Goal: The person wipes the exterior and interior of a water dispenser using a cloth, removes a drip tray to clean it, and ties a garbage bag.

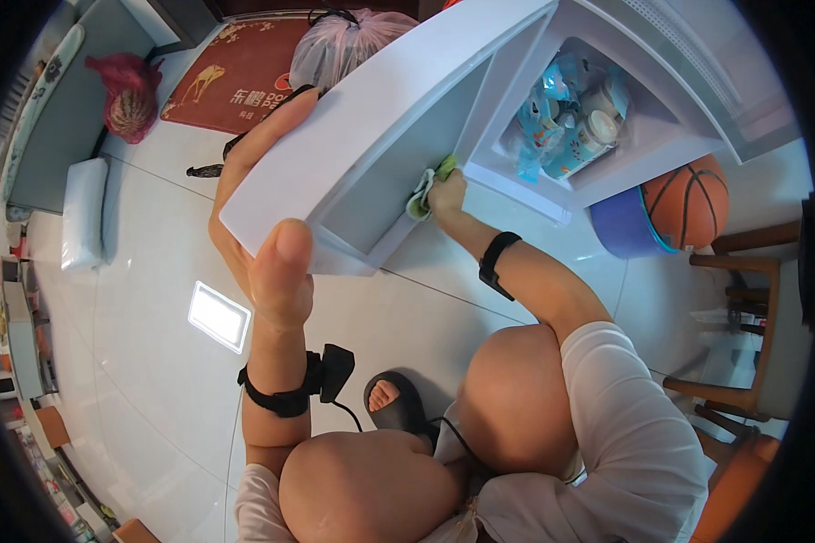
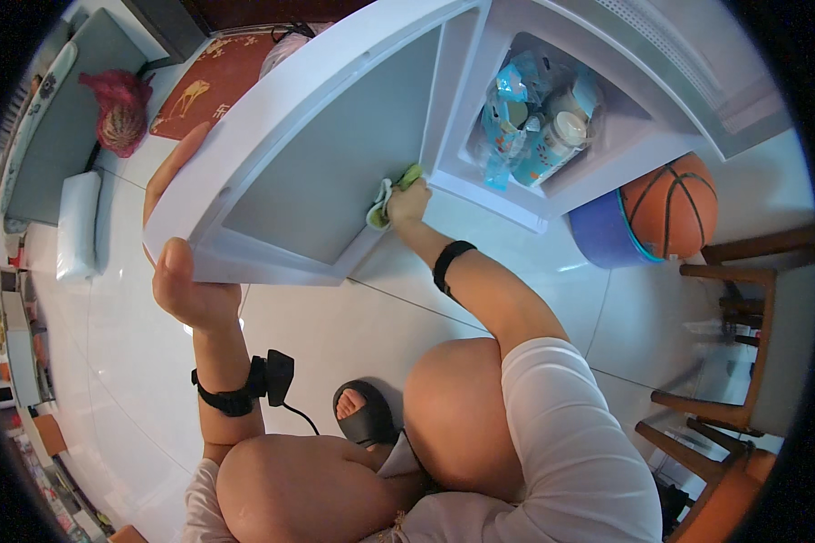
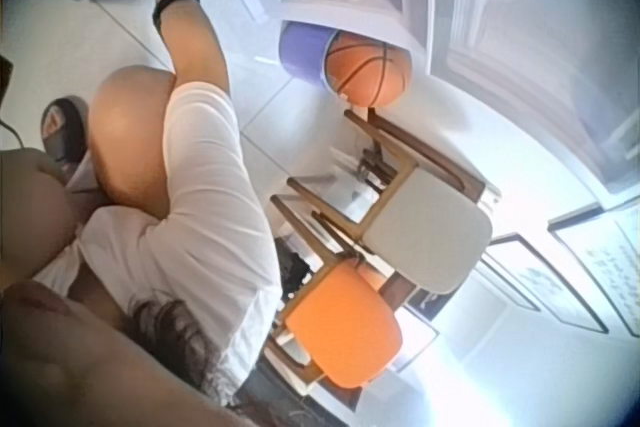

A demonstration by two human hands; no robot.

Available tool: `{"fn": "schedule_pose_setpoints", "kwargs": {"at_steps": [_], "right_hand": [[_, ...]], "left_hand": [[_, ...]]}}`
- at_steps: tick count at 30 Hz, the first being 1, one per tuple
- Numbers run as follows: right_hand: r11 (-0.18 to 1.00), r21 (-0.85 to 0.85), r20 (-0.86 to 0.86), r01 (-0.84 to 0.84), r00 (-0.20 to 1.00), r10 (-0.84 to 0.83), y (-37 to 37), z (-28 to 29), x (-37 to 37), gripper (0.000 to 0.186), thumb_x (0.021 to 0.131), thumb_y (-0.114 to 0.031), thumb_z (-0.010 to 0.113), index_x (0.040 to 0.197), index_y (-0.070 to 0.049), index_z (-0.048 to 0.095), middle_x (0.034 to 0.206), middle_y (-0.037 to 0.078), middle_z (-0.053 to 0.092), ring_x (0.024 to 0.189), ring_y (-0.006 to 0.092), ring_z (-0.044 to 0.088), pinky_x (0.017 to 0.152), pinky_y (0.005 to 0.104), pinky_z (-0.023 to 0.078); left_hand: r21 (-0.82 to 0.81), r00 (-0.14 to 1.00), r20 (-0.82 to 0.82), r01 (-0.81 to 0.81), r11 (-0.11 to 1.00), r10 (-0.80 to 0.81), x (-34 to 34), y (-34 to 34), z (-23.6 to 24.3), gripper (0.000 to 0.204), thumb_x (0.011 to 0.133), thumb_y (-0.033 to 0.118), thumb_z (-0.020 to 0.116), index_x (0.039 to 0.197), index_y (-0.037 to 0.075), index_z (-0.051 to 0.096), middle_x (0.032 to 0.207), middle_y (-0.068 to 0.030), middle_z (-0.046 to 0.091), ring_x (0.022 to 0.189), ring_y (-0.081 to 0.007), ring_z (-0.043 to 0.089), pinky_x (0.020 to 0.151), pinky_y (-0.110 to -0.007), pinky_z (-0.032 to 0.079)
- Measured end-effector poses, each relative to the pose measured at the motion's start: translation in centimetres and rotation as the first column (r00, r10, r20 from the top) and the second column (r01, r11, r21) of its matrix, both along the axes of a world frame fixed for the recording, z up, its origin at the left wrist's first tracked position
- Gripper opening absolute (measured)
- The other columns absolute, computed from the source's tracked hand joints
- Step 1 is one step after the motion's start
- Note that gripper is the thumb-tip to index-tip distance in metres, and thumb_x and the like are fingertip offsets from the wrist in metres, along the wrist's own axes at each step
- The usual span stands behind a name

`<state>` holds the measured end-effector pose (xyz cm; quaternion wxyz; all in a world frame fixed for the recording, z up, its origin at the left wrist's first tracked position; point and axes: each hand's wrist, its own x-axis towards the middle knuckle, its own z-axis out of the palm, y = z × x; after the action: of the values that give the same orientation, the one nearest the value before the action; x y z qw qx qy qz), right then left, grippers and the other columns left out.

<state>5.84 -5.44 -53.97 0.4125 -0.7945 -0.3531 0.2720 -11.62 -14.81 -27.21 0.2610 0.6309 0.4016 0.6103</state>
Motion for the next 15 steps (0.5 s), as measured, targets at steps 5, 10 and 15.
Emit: {"fn": "schedule_pose_setpoints", "kwargs": {"at_steps": [5,10,15], "right_hand": [[0.990,-0.058,-0.560,-0.129,0.825,0.075,-6.5,4.9,-6.8,0.019,0.078,-0.004,0.055,0.096,0.002,0.056,0.081,0.014,0.060,0.073,0.0308,0.059,0.064,0.0388,0.048],[0.995,-0.096,-0.828,0.028,0.553,-0.096,-5.6,6.5,-8.1,0.018,0.079,-0.003,0.052,0.095,0.003,0.055,0.085,0.013,0.058,0.074,0.0278,0.057,0.065,0.0380,0.048],[0.984,0.154,-0.772,0.090,0.632,0.063,-4.6,13.2,-6.9,0.038,0.078,-0.003,0.048,0.115,0.004,0.043,0.116,0.019,0.042,0.104,0.0281,0.047,0.086,0.0371,0.040]], "left_hand": [[0.032,0.986,0.139,0.085,0.996,-0.089,-1.0,0.1,-0.7,0.080,0.069,0.059,0.057,0.114,-0.006,0.054,0.114,-0.0157,0.057,0.103,-0.0207,0.053,0.089,-0.030,0.038],[0.075,0.983,0.152,0.090,0.993,-0.101,-0.5,0.8,-0.3,0.076,0.069,0.056,0.057,0.113,-0.006,0.055,0.113,-0.0151,0.058,0.102,-0.0207,0.053,0.090,-0.029,0.037],[0.069,0.988,0.111,0.099,0.993,-0.106,-2.1,1.2,-0.5,0.075,0.070,0.057,0.055,0.112,-0.005,0.057,0.113,-0.0154,0.057,0.103,-0.0211,0.053,0.090,-0.030,0.037]]}}
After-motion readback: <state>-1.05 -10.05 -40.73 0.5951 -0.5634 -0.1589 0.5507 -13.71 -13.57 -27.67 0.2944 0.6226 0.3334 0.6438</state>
